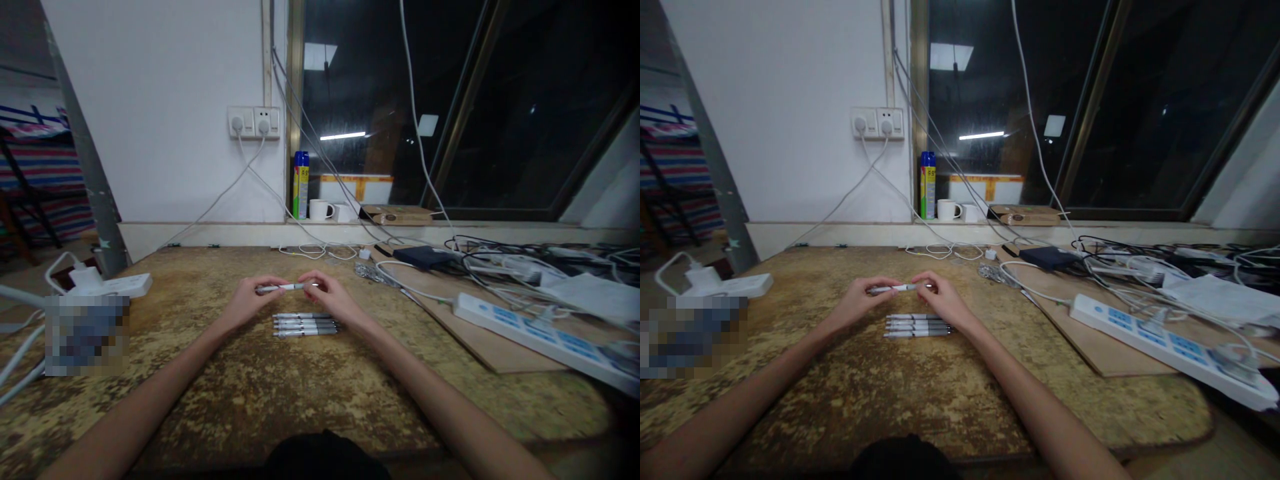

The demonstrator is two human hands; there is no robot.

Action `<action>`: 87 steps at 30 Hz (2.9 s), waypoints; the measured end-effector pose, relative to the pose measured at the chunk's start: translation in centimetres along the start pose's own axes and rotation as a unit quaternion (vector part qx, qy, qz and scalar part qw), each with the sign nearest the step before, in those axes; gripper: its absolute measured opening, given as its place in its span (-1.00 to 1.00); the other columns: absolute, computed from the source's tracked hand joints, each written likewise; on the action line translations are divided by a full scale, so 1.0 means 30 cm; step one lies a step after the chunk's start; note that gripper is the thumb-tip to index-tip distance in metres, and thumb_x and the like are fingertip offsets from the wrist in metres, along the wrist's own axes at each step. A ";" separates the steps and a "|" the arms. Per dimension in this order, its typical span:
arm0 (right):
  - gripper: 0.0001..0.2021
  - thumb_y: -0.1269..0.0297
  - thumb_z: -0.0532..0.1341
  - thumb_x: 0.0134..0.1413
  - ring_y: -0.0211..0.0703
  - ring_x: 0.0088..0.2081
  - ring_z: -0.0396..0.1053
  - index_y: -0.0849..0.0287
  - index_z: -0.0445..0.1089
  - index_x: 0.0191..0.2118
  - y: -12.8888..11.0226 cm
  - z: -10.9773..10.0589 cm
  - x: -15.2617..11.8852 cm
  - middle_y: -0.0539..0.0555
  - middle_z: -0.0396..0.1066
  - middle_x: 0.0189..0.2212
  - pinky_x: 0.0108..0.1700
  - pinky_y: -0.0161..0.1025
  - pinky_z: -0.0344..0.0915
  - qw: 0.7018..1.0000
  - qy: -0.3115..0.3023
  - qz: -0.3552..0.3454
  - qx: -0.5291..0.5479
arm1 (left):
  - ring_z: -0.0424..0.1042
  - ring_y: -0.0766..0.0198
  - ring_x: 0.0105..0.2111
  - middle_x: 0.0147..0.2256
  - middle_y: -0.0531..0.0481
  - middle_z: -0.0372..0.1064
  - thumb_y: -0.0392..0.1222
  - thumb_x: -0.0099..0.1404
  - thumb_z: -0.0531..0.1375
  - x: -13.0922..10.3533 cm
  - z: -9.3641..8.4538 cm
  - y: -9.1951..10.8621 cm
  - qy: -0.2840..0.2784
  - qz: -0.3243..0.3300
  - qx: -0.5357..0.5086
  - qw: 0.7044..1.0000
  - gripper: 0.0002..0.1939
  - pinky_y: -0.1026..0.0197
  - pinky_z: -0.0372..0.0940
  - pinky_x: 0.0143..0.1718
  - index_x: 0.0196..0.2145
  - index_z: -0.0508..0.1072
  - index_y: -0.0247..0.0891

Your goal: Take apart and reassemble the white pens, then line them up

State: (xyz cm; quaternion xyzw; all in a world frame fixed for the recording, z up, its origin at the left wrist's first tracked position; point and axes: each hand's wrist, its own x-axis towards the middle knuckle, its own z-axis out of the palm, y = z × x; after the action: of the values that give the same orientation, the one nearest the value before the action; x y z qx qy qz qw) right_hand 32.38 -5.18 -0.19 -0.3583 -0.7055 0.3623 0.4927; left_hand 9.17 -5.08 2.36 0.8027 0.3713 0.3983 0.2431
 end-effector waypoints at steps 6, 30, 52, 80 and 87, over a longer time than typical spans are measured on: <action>-0.69 0.05 0.13 0.26 -0.24 -0.57 0.22 0.15 0.45 -0.11 -0.001 0.006 -0.005 -0.09 0.29 -0.62 -0.48 -0.31 0.11 0.999 -0.026 0.029 0.014 | 0.54 0.04 -0.07 -0.08 -0.10 0.59 0.11 0.29 0.25 -0.003 0.000 0.007 -0.011 -0.006 -0.025 1.000 -0.60 0.12 0.39 -0.01 -0.09 0.64 -0.21; -0.72 0.06 0.16 0.26 -0.23 -0.46 0.16 0.12 0.47 -0.12 -0.010 0.003 -0.006 -0.06 0.23 -0.51 -0.40 -0.28 0.07 0.999 -0.033 0.006 0.002 | 0.55 0.04 -0.11 -0.13 -0.08 0.61 0.05 0.27 0.28 0.001 -0.005 -0.003 -0.013 0.018 0.004 1.000 -0.66 0.11 0.35 -0.02 -0.13 0.66 -0.20; -0.64 -0.06 0.21 0.22 -0.05 0.00 0.41 0.05 0.49 -0.03 -0.049 0.042 -0.007 0.06 0.51 -0.05 0.08 -0.11 0.27 0.996 0.017 -0.039 0.072 | 0.44 0.26 -0.38 -0.35 -0.01 0.52 0.09 0.30 0.27 0.008 0.030 0.023 -0.029 -0.071 -0.182 0.980 -0.57 0.22 0.33 -0.23 -0.03 0.59 -0.26; -0.66 0.07 0.03 0.29 -0.20 -0.54 -0.10 0.08 0.03 -0.49 -0.117 -0.067 0.000 -0.09 -0.17 -0.55 -0.43 -0.24 0.16 0.852 0.136 0.043 0.504 | 0.47 0.12 -0.19 -0.14 -0.10 0.54 0.16 0.41 0.05 0.008 -0.006 -0.105 0.032 -0.069 -0.014 0.997 -0.51 0.19 0.32 -0.18 -0.01 0.54 -0.24; -0.68 0.10 0.03 0.28 -0.21 -0.53 -0.08 0.09 0.05 -0.48 -0.125 -0.067 -0.005 -0.08 -0.17 -0.55 -0.42 -0.26 0.18 0.856 0.126 0.029 0.501 | 0.46 0.11 -0.18 -0.14 -0.11 0.54 0.16 0.43 0.03 0.008 -0.004 -0.115 0.022 -0.065 -0.007 0.998 -0.51 0.19 0.32 -0.21 0.00 0.54 -0.24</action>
State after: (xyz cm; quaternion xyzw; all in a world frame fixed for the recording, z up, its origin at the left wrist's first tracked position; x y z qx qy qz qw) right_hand 33.77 -6.79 3.50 -0.1260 -0.3495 0.6324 0.6797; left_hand 7.79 -2.79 0.18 0.7661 0.4248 0.4022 0.2661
